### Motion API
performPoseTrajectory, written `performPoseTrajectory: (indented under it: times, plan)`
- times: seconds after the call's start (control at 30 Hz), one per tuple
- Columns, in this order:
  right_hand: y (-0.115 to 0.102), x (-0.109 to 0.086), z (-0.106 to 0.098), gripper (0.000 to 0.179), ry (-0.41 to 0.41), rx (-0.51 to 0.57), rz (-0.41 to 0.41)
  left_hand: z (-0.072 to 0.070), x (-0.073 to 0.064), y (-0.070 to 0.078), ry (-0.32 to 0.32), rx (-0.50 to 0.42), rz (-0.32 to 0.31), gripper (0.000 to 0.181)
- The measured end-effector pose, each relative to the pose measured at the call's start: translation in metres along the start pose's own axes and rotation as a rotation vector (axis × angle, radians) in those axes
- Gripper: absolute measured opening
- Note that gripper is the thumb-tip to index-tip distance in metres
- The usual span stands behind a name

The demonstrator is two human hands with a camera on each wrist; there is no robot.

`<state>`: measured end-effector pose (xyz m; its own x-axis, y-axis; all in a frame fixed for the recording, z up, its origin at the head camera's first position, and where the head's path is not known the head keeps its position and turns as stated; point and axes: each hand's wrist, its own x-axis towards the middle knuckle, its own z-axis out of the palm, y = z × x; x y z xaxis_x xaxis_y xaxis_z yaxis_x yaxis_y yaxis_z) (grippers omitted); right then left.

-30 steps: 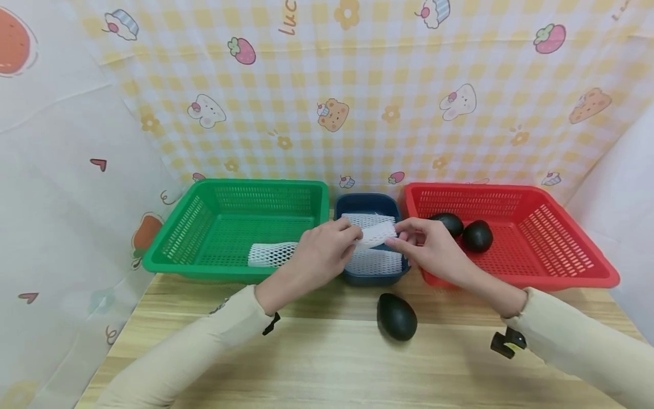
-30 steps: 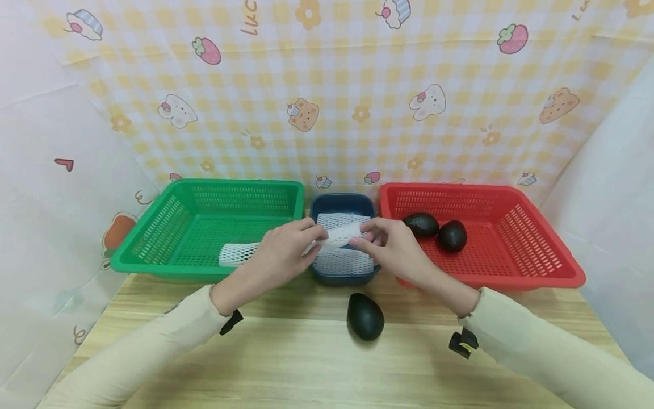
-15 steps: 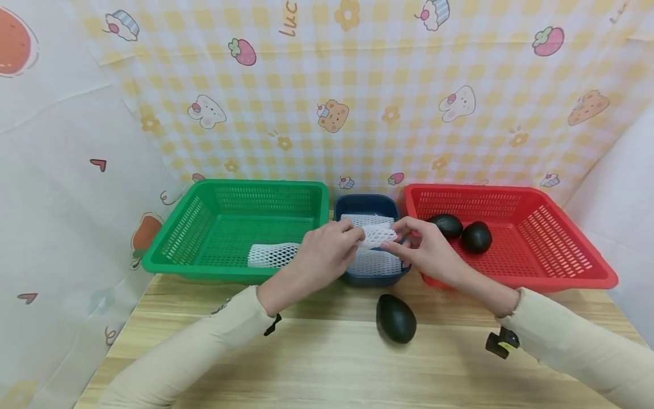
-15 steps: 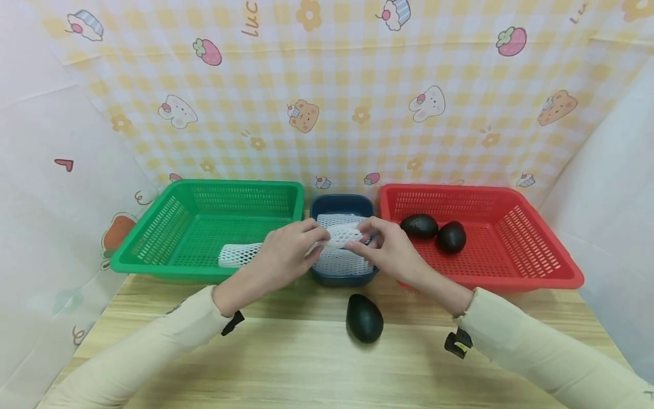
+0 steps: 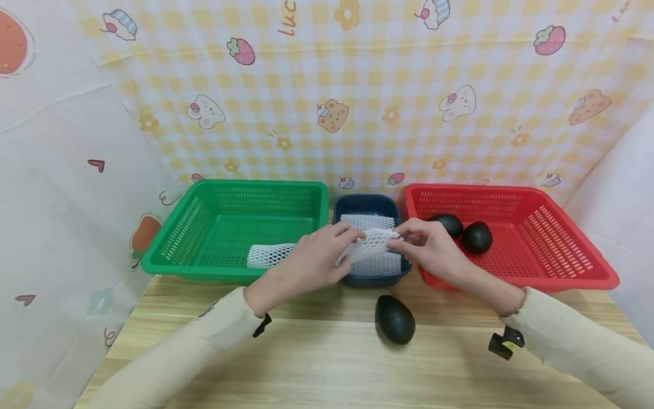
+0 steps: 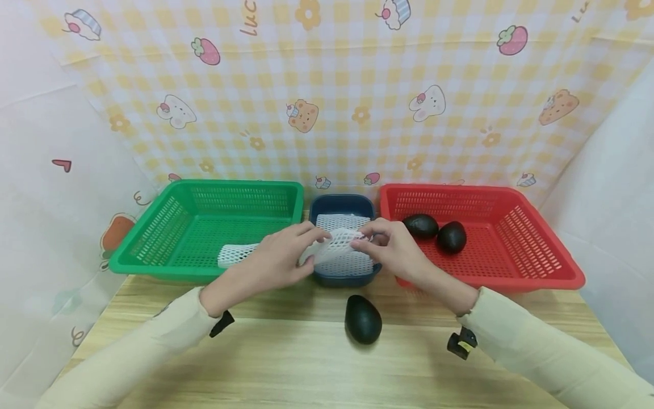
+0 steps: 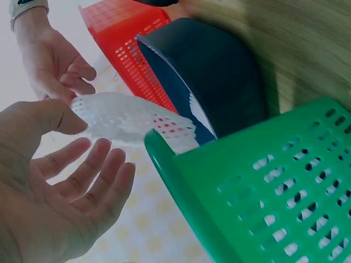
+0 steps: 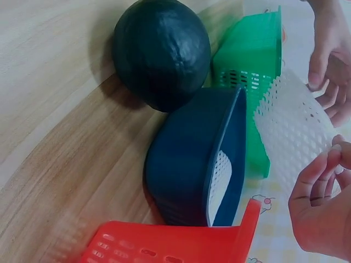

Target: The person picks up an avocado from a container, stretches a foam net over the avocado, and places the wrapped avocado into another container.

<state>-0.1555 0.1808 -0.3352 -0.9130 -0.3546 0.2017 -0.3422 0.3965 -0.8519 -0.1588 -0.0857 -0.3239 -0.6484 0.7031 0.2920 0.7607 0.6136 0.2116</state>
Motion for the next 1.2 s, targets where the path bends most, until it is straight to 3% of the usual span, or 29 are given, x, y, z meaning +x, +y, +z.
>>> performPoseTrajectory:
  times: [0.27,0.43,0.57,0.7,0.87,1.07,1.2]
  plan:
    - [0.001,-0.001,-0.002,0.014,0.020,0.049,0.003,-0.006,-0.005,-0.015,0.003,-0.014,-0.044,0.064]
    - [0.000,-0.001,-0.001,0.013,0.031,0.120,-0.012,-0.012,-0.010,-0.024,-0.061,-0.042,-0.112,0.073]
    - [-0.001,-0.002,0.000,0.013,0.049,0.157,-0.034,-0.016,-0.013,-0.029,-0.106,-0.081,-0.130,0.070]
    - [-0.001,-0.003,0.001,0.013,0.048,0.171,-0.043,-0.017,-0.015,-0.031,-0.108,-0.163,-0.132,0.057]
    - [0.002,-0.004,0.003,0.014,0.017,0.172,-0.062,-0.016,-0.014,-0.034,-0.036,-0.258,-0.116,0.041]
    - [0.006,-0.007,0.005,0.014,-0.085,0.136,-0.088,-0.016,-0.013,-0.037,0.111,-0.270,-0.100,0.045]
    - [0.007,-0.011,0.006,0.014,-0.113,0.107,-0.081,-0.015,-0.012,-0.038,0.165,-0.287,-0.106,0.040]
